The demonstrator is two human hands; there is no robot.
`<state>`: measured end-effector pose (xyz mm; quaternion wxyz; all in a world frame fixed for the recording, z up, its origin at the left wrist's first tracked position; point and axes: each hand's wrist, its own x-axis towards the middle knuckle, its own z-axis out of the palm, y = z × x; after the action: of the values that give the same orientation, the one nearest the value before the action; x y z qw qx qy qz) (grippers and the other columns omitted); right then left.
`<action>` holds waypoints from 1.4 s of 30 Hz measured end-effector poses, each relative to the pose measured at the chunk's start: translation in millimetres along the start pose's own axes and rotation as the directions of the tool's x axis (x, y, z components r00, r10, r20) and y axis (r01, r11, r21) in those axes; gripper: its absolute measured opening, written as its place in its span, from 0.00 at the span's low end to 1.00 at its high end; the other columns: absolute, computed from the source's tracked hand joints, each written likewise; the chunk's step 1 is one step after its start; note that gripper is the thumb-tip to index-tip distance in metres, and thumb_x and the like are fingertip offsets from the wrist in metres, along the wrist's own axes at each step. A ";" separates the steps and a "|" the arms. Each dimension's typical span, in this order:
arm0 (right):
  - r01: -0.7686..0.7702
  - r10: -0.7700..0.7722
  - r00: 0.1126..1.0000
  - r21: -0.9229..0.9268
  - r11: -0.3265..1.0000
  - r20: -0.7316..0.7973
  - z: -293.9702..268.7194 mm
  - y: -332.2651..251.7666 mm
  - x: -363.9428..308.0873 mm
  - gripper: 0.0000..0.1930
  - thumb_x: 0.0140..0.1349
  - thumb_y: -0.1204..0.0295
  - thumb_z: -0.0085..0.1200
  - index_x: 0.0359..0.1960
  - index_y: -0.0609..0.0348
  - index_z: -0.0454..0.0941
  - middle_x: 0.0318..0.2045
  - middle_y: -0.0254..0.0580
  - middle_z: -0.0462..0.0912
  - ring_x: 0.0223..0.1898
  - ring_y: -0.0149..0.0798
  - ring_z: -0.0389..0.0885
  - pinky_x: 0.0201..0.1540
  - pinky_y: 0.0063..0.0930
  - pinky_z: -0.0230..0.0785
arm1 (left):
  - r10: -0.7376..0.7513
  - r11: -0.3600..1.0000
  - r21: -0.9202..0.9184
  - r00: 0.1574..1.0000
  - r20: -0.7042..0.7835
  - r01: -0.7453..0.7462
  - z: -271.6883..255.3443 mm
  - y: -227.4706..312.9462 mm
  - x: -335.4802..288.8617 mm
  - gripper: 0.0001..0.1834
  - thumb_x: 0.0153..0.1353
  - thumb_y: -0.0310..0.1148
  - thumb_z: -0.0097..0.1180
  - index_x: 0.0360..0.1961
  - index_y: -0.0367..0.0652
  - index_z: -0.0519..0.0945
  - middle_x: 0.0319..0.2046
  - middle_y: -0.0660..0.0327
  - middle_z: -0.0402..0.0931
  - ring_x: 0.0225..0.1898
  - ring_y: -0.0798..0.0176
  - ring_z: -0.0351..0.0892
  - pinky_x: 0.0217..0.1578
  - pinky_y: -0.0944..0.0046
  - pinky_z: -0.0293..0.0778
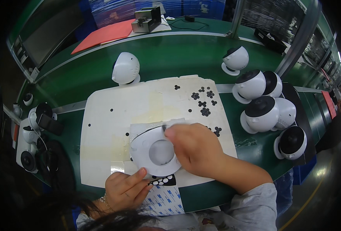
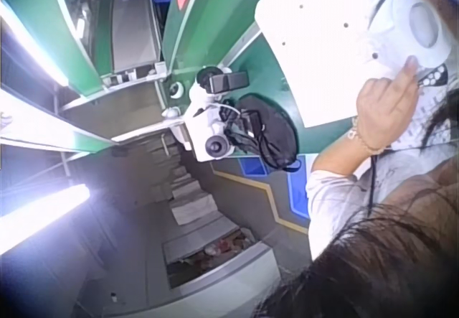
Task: The person assembles white dome security cameras by hand. They repeatedly pick up a camera base, peel small black circular stickers from a sheet, and apply them to the base's mounting holes before placing the finished unit on the table.
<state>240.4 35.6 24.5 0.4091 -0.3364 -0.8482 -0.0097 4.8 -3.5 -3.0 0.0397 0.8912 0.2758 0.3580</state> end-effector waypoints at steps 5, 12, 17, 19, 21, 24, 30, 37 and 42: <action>0.007 -0.016 0.996 -0.092 0.996 -0.090 0.2 -11.8 7.6 0.26 0.47 0.81 0.55 0.50 0.55 0.64 0.36 0.37 0.79 0.32 0.37 0.76 0.43 0.36 0.63 | 0.008 1.000 -0.003 1.000 -0.011 -0.008 -0.2 0.4 0.9 0.12 0.41 0.28 0.63 0.30 0.42 0.76 0.47 0.61 0.75 0.16 0.72 0.65 0.18 0.72 0.59; -0.056 0.035 0.992 -0.175 0.983 -0.124 -2.3 -12.0 15.7 0.30 0.47 0.81 0.56 0.53 0.57 0.60 0.35 0.37 0.79 0.34 0.38 0.78 0.50 0.42 0.59 | 0.009 1.000 -0.006 1.000 -0.019 -0.009 3.0 -0.6 -2.2 0.10 0.43 0.28 0.63 0.26 0.43 0.73 0.47 0.62 0.75 0.15 0.73 0.62 0.17 0.73 0.58; -0.182 0.244 0.944 0.267 0.946 -0.221 -5.9 -11.6 17.3 0.30 0.49 0.83 0.54 0.55 0.62 0.57 0.33 0.39 0.78 0.38 0.38 0.76 0.51 0.37 0.58 | 0.014 1.000 -0.001 0.999 -0.037 -0.014 4.0 -0.6 -4.2 0.11 0.43 0.28 0.62 0.25 0.43 0.71 0.46 0.62 0.75 0.14 0.73 0.62 0.16 0.73 0.58; -0.186 0.229 0.968 0.321 0.928 -0.099 -0.9 -10.7 16.6 0.30 0.50 0.83 0.53 0.55 0.61 0.56 0.33 0.37 0.77 0.40 0.38 0.74 0.52 0.35 0.55 | 0.015 1.000 0.001 0.999 -0.040 -0.015 3.2 0.6 -2.6 0.11 0.44 0.28 0.62 0.25 0.43 0.71 0.46 0.62 0.75 0.14 0.73 0.62 0.16 0.73 0.58; -0.219 0.225 0.974 0.331 0.918 0.022 6.7 -14.3 18.6 0.29 0.52 0.82 0.52 0.56 0.60 0.55 0.32 0.35 0.76 0.44 0.37 0.71 0.55 0.36 0.48 | 0.027 1.000 0.004 0.999 -0.039 -0.027 3.0 -0.2 -1.7 0.11 0.44 0.28 0.62 0.25 0.43 0.71 0.46 0.62 0.75 0.14 0.72 0.62 0.16 0.73 0.58; -0.235 0.215 0.972 0.392 0.889 0.094 18.6 -17.3 21.6 0.28 0.53 0.81 0.50 0.56 0.58 0.55 0.30 0.33 0.75 0.45 0.37 0.70 0.55 0.41 0.45 | 0.026 1.000 -0.007 0.999 -0.040 -0.027 3.9 -1.3 -1.1 0.11 0.44 0.27 0.62 0.26 0.43 0.71 0.46 0.61 0.75 0.14 0.72 0.62 0.16 0.73 0.58; -0.253 0.240 0.967 0.419 0.872 0.084 25.7 -17.2 19.0 0.27 0.52 0.81 0.50 0.55 0.58 0.56 0.29 0.32 0.76 0.43 0.38 0.71 0.53 0.41 0.47 | 0.023 1.000 -0.006 0.999 -0.046 -0.024 3.4 -1.4 -2.7 0.10 0.45 0.27 0.61 0.27 0.43 0.71 0.46 0.62 0.75 0.15 0.72 0.63 0.16 0.73 0.59; -0.143 0.140 0.990 0.168 0.975 0.031 18.3 -21.0 21.3 0.23 0.49 0.80 0.52 0.49 0.57 0.65 0.31 0.30 0.77 0.44 0.38 0.72 0.53 0.40 0.48 | 0.026 1.000 -0.005 0.998 -0.052 -0.026 4.9 -1.8 -2.8 0.08 0.44 0.27 0.61 0.23 0.43 0.72 0.47 0.62 0.74 0.15 0.72 0.62 0.16 0.73 0.59; -0.024 0.045 0.996 -0.260 0.965 0.078 6.0 -40.4 12.6 0.16 0.49 0.72 0.57 0.42 0.51 0.73 0.42 0.34 0.76 0.55 0.42 0.66 0.57 0.46 0.40 | 0.038 0.999 0.003 0.998 -0.041 -0.038 4.0 -1.9 -3.1 0.08 0.44 0.27 0.61 0.23 0.43 0.72 0.48 0.61 0.74 0.15 0.72 0.62 0.16 0.72 0.59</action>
<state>207.4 13.1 39.8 0.3263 -0.4018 -0.8499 -0.0992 4.7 -3.1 -8.4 0.0263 0.8888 0.2597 0.3767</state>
